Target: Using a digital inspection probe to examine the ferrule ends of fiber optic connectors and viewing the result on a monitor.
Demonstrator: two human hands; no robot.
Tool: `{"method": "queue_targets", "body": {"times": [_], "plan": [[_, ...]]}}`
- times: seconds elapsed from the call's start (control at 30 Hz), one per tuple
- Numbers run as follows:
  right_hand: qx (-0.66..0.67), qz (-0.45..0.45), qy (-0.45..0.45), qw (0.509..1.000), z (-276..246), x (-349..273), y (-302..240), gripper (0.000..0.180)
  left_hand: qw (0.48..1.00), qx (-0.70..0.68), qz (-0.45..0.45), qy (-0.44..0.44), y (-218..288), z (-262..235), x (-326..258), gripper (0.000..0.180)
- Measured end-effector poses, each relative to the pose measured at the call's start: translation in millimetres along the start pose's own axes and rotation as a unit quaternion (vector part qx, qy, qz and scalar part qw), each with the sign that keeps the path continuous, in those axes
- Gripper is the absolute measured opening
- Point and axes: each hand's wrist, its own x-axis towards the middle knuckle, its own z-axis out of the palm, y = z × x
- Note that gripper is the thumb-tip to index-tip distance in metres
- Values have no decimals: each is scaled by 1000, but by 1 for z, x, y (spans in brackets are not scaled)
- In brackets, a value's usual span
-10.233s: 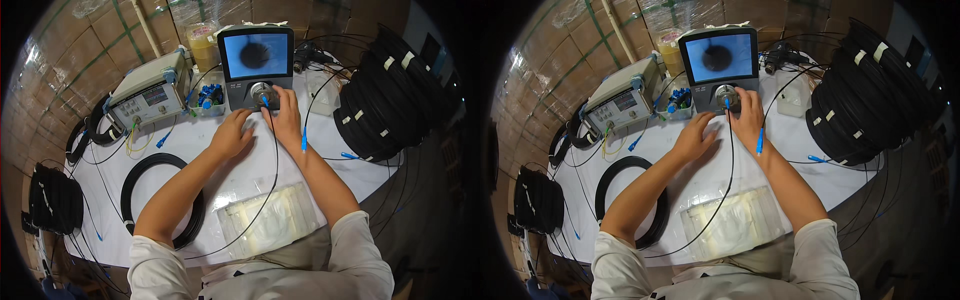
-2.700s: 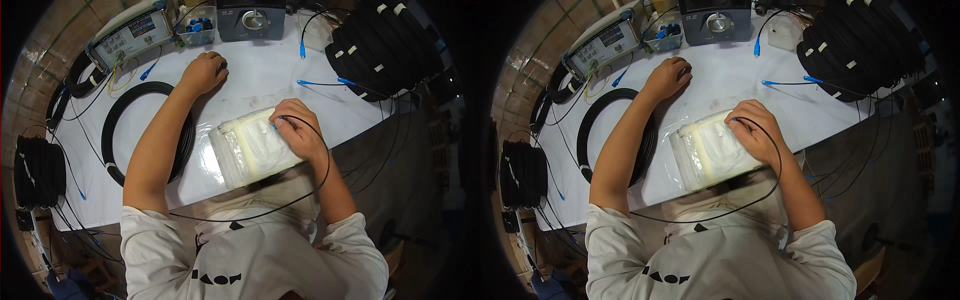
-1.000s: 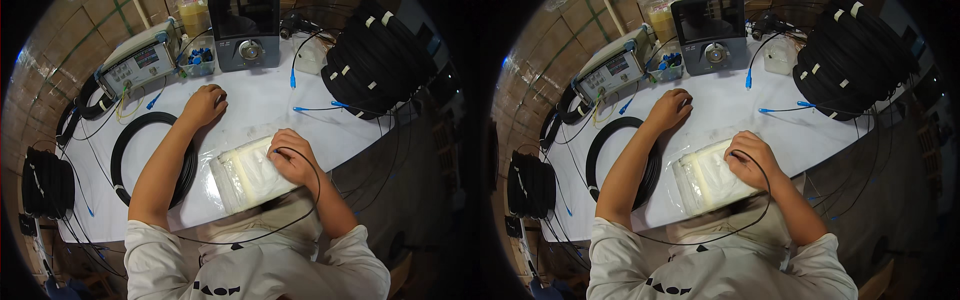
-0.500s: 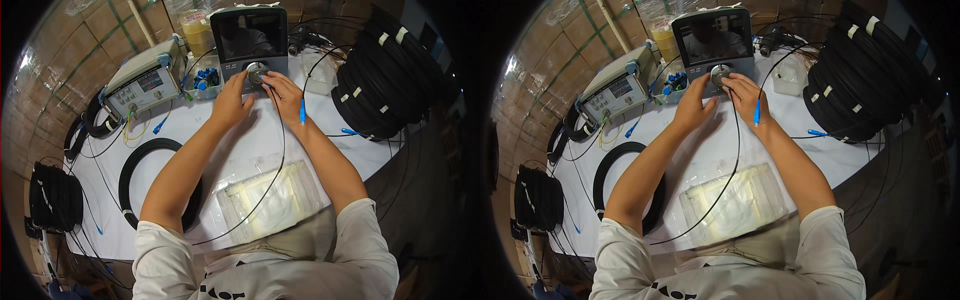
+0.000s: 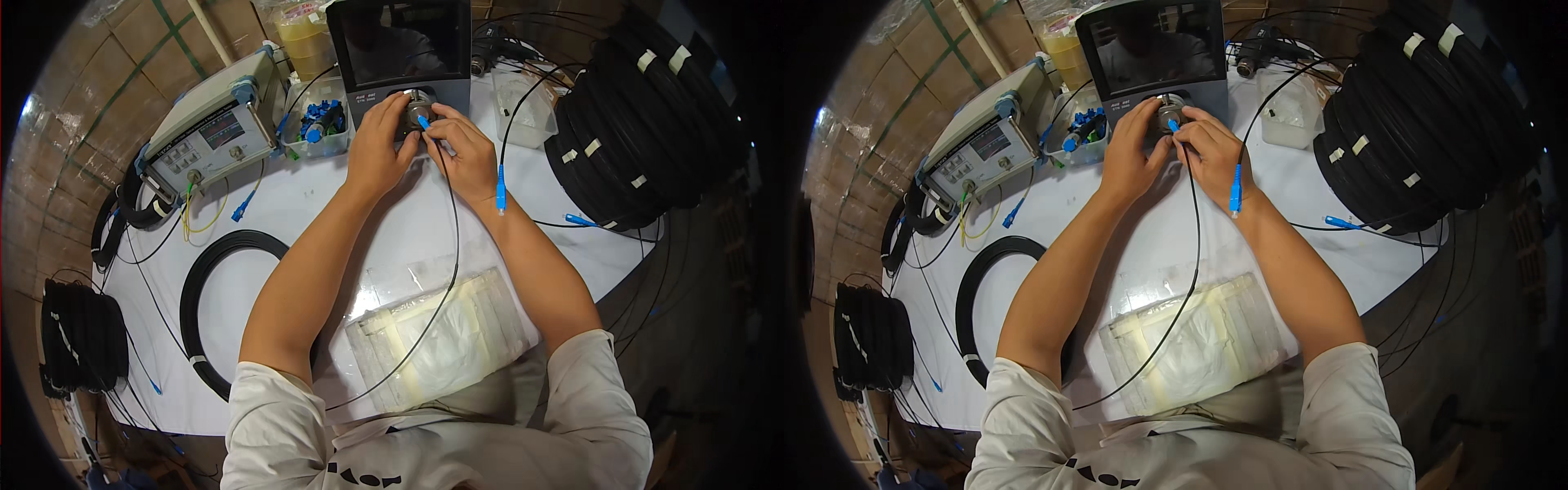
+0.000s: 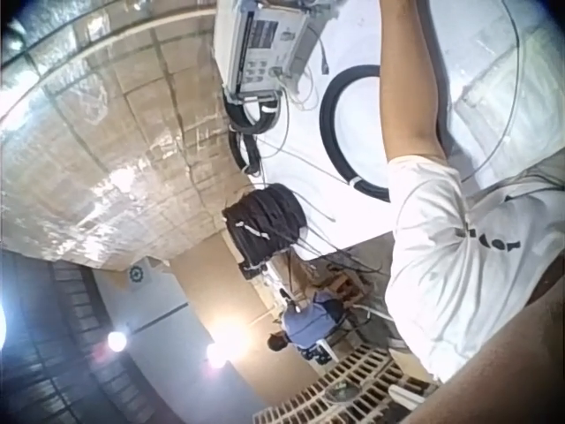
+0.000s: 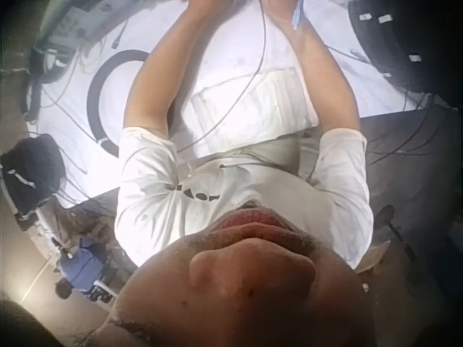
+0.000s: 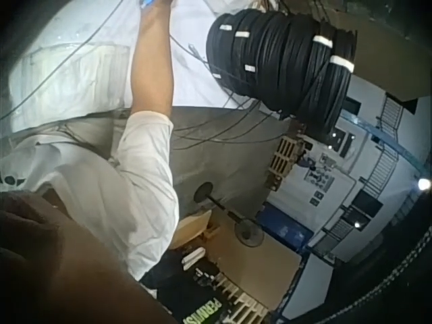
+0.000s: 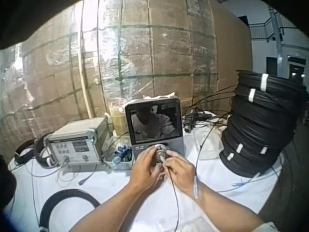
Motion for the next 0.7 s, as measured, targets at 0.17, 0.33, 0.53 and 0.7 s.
{"method": "queue_targets", "body": {"times": [0.17,0.33,0.53,0.7], "plan": [[-29,-2,1,1000,-1,10,-7,18,1000,2,-1,7,0,2,-2,64],[-49,-3,-14,999,0,16,-11,19,1000,-1,-6,26,2,6,-5,65],[-47,2,-9,999,2,13,-6,22,1000,3,-7,18,1,5,-4,65],[-47,25,3,999,8,9,0,53,1000,-11,-1,21,0,3,-4,66]]}}
